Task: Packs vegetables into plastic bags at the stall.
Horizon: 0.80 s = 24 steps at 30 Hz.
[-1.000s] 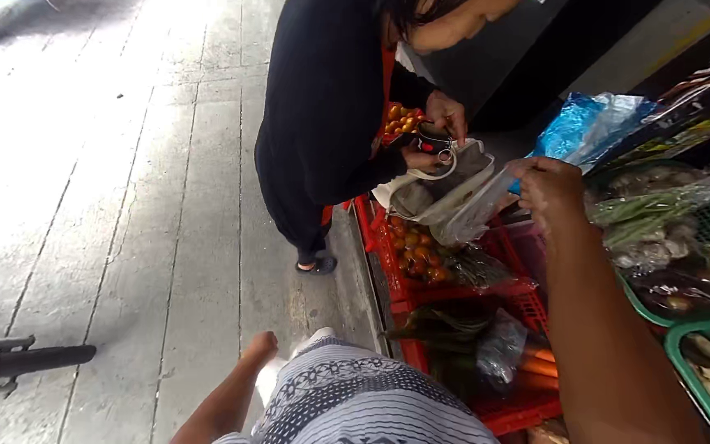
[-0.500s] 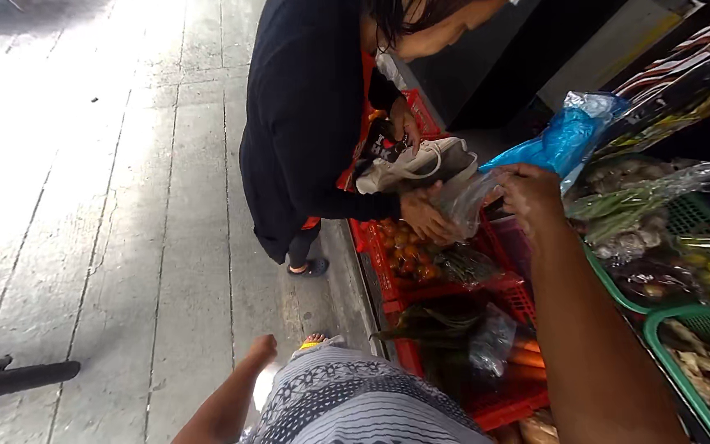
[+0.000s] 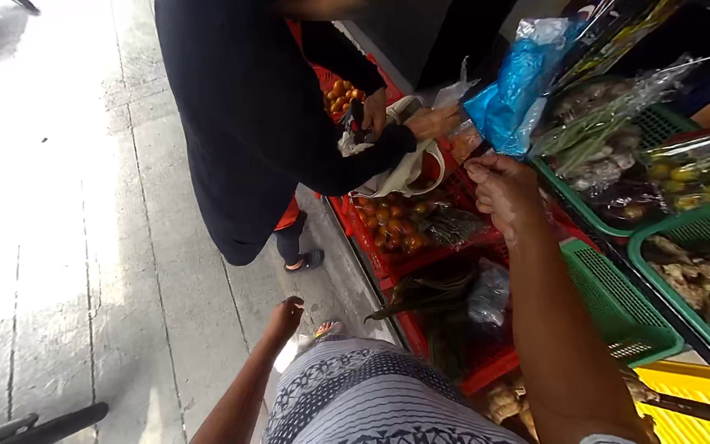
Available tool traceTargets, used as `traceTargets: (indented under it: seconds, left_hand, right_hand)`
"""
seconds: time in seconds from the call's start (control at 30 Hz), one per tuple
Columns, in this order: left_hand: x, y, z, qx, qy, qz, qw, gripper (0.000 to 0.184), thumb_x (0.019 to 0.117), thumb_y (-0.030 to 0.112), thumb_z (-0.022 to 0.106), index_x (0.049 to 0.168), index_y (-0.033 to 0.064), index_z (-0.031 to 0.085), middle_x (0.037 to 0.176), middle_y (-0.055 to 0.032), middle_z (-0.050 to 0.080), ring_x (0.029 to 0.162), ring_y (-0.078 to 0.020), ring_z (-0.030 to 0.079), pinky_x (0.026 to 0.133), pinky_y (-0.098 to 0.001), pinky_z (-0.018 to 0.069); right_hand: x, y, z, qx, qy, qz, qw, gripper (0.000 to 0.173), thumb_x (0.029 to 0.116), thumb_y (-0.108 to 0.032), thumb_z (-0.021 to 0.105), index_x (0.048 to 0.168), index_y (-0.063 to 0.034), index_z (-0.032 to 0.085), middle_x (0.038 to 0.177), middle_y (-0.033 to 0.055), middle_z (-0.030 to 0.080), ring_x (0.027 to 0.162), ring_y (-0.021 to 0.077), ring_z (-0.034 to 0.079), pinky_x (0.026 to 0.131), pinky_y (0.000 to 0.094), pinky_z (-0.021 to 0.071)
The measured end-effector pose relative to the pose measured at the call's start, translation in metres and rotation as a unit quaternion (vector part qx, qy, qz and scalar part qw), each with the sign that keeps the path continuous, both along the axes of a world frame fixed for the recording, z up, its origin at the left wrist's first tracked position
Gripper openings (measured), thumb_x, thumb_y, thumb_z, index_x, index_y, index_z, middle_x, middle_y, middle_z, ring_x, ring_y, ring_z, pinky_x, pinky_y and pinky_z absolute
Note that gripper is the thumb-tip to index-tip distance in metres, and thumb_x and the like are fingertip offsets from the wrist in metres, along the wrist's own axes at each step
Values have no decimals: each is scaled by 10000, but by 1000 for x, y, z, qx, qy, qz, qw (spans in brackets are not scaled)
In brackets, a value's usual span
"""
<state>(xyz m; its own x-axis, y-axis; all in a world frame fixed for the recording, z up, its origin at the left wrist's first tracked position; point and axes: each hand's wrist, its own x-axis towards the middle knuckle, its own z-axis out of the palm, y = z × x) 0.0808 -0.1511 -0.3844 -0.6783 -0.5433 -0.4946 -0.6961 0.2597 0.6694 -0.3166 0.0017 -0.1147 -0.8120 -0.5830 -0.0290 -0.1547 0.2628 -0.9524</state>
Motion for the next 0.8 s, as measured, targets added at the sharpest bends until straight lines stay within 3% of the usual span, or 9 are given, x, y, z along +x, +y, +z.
traceTargets:
  seconds: [0.07, 0.13, 0.2, 0.27, 0.33, 0.43, 0.57, 0.67, 0.8]
  left_hand:
    - [-34, -9, 52, -37, 100, 14, 994, 333, 1016, 142, 556, 1294, -21, 638, 1124, -199, 713, 988, -304, 708, 922, -492, 555]
    - [-65, -15, 100, 5, 228, 73, 971, 301, 994, 144, 611, 1239, -23, 663, 1106, -145, 721, 955, -195, 705, 893, -384, 575]
    - [-90, -16, 142, 155, 358, 141, 910, 255, 959, 80, 590, 1195, 9, 655, 988, -78, 693, 845, -132, 661, 776, -318, 566]
    - [-114, -14, 176, 285, 447, 148, 835, 324, 903, 88, 465, 1169, 104, 651, 923, 0, 674, 755, -74, 629, 669, -246, 541]
    - [-133, -6, 195, 380, 495, 108, 774, 380, 880, 127, 409, 1172, 171, 649, 972, 22, 686, 810, -63, 655, 699, -235, 556]
    - [-157, 14, 199, 448, 499, 68, 738, 413, 821, 196, 459, 1175, 198, 671, 1089, -2, 700, 928, -110, 684, 757, -308, 587]
    - [-172, 40, 179, 495, 457, 66, 736, 406, 778, 114, 556, 1157, 202, 673, 1113, -23, 709, 954, -142, 692, 789, -346, 592]
    - [-174, 56, 166, 503, 412, 83, 756, 327, 846, 86, 511, 1115, 192, 664, 1011, -28, 723, 880, -132, 702, 746, -325, 597]
    - [-175, 76, 158, 522, 357, 150, 760, 316, 1056, 139, 297, 1146, 126, 600, 894, -34, 729, 818, -118, 721, 738, -308, 618]
  right_hand:
    - [14, 26, -29, 22, -34, 4, 999, 166, 1028, -249, 624, 1137, -141, 688, 657, -61, 488, 431, 17, 303, 398, 185, 290]
    - [27, 45, -59, 39, -97, -8, 995, 171, 1036, -230, 617, 1146, -118, 686, 635, -56, 457, 437, 25, 321, 412, 187, 309]
    - [45, 58, -81, 42, -160, -22, 986, 157, 1042, -195, 608, 1126, -85, 682, 596, -61, 428, 431, 18, 324, 413, 177, 304]
    - [64, 66, -90, 41, -203, -21, 978, 158, 1044, -175, 602, 1134, -71, 679, 589, -59, 428, 429, 15, 329, 411, 172, 304]
    - [83, 73, -88, 40, -226, -14, 973, 182, 1055, -136, 558, 1198, -75, 653, 629, -47, 466, 455, 23, 372, 431, 183, 349]
    - [100, 89, -85, -26, -271, 23, 962, 156, 1035, -81, 435, 1051, -122, 584, 574, -94, 414, 444, 3, 361, 436, 174, 347]
    - [105, 117, -77, -118, -334, 9, 935, 381, 1101, -334, 356, 792, -201, 535, 525, -117, 375, 425, -5, 328, 434, 164, 326]
    - [101, 140, -80, -148, -350, -54, 923, 522, 1087, -555, 339, 738, -204, 505, 516, -109, 346, 414, 9, 310, 421, 176, 315]
    - [97, 168, -88, -117, -336, -147, 923, 512, 1097, -541, 310, 774, -190, 494, 533, -94, 334, 420, 24, 306, 421, 180, 300]
